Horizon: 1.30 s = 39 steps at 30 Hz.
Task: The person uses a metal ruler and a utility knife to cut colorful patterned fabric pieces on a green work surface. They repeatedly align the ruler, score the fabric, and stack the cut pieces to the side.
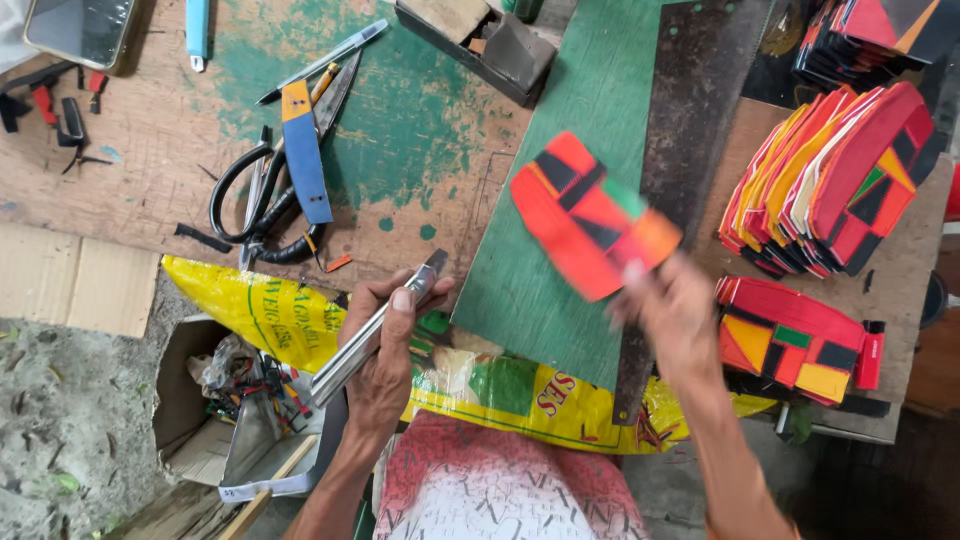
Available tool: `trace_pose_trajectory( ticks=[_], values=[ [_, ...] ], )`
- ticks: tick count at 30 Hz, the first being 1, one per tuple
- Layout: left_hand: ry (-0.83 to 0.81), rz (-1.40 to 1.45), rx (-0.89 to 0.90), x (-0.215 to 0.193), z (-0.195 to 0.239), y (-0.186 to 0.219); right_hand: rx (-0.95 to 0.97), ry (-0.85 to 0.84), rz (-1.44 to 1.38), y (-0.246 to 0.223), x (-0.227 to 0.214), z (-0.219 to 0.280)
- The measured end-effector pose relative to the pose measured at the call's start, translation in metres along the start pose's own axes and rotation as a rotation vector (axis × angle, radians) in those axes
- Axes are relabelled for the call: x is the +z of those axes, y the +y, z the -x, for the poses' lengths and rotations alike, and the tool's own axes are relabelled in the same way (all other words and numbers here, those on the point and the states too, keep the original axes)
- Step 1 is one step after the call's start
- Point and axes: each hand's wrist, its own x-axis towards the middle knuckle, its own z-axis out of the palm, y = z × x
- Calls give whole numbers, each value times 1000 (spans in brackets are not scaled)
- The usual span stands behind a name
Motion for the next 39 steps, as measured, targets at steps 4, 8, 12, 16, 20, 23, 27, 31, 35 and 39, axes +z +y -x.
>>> trace_pose_trajectory(
  ticks=[4,8,12,16,20,23,27,31,35,39],
  values=[
    [-23,-7,7,4,-7,-4,-98,-51,524,-3,-8,43],
    [-2,-65,5,14,-8,-1,-499,195,796,-19,10,-5],
    [-15,-144,112,33,-4,-6,-644,146,947,-26,31,-44],
    [-17,-308,133,52,-11,-24,-561,56,784,-20,41,-43],
    [-99,-291,196,69,-35,-43,-549,52,673,-10,31,-43],
    [-118,-350,217,63,-40,-50,-598,28,697,-4,30,-43],
    [-139,-411,302,60,-43,-55,-621,-11,720,-7,29,-47],
    [-155,-457,409,60,-43,-57,-605,-45,686,-11,28,-48],
    [-183,-505,496,59,-47,-56,-580,-63,701,-12,26,-50],
    [-227,-559,551,58,-48,-52,-584,-75,698,-13,25,-51]
  ],
)
